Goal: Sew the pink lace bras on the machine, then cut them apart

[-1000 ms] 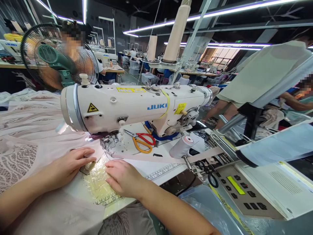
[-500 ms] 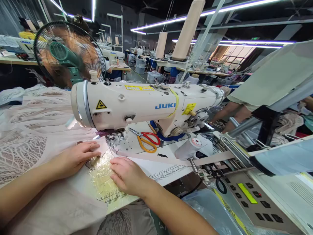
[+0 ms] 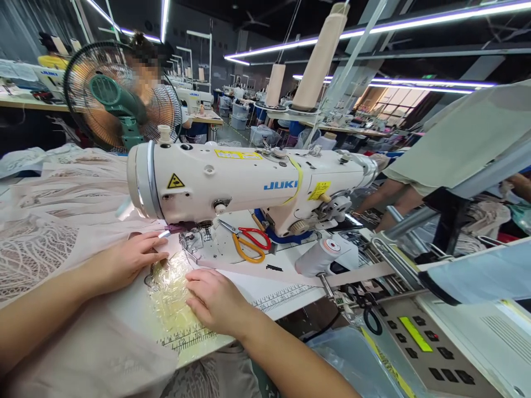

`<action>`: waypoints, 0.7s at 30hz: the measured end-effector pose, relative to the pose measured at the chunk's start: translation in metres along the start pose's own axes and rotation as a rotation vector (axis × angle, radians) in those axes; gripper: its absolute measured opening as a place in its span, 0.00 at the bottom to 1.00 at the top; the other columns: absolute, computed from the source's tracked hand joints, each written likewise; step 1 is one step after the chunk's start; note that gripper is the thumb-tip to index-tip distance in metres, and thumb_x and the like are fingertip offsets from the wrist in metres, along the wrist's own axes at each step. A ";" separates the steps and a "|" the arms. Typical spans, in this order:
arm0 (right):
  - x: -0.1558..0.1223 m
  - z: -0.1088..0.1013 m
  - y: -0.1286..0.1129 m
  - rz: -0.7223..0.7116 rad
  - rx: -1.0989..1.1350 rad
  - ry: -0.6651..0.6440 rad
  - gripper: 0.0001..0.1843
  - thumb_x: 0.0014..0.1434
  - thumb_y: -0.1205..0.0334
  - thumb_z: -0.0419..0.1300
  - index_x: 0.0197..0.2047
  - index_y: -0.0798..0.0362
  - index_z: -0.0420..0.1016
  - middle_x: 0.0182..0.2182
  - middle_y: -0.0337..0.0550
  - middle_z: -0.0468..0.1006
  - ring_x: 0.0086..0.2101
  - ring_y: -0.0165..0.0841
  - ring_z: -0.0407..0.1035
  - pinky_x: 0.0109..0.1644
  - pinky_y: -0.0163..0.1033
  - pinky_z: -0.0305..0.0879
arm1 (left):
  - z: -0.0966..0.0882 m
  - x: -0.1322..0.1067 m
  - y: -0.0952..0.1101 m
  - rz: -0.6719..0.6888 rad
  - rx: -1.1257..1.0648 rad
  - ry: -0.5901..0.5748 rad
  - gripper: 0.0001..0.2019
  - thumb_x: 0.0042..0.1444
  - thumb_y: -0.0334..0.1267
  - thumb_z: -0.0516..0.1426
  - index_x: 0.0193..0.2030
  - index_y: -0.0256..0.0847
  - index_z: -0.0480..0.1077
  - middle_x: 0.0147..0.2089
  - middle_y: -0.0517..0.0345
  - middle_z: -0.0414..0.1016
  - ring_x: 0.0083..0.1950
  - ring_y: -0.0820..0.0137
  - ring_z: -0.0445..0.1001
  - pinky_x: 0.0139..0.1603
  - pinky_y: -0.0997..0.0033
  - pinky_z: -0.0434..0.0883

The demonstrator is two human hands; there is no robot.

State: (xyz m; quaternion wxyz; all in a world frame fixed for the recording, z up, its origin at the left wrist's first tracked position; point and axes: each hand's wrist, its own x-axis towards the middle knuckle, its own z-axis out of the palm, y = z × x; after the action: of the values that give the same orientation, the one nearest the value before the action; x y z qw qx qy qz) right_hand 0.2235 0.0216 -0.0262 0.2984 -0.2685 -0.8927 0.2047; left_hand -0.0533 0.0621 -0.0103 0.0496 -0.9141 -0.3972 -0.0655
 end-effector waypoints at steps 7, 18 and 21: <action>0.000 0.004 0.001 0.027 0.022 0.016 0.09 0.59 0.65 0.56 0.42 0.57 0.75 0.48 0.52 0.77 0.49 0.38 0.70 0.55 0.43 0.67 | -0.001 0.004 -0.005 -0.032 0.116 -0.013 0.23 0.58 0.21 0.47 0.52 0.45 0.74 0.62 0.45 0.68 0.67 0.55 0.59 0.59 0.51 0.68; -0.007 0.023 -0.040 -0.142 -0.048 0.173 0.12 0.64 0.60 0.52 0.45 0.56 0.72 0.43 0.47 0.78 0.44 0.34 0.71 0.51 0.39 0.68 | -0.008 -0.008 0.007 -0.150 0.306 -0.023 0.23 0.55 0.23 0.48 0.54 0.39 0.74 0.61 0.42 0.71 0.64 0.50 0.64 0.61 0.48 0.65; -0.015 0.072 -0.073 -0.342 -0.107 0.063 0.13 0.63 0.54 0.54 0.46 0.52 0.68 0.42 0.41 0.78 0.41 0.31 0.71 0.46 0.36 0.69 | -0.013 -0.027 0.017 -0.172 0.375 -0.041 0.23 0.55 0.24 0.47 0.55 0.37 0.73 0.62 0.40 0.69 0.65 0.48 0.64 0.60 0.43 0.64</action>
State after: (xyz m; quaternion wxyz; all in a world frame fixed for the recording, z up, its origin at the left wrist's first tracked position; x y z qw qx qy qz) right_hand 0.1614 -0.0585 -0.0474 0.3419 -0.1347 -0.9252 0.0949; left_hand -0.0597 0.0293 -0.0024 0.2051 -0.8527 -0.4798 0.0242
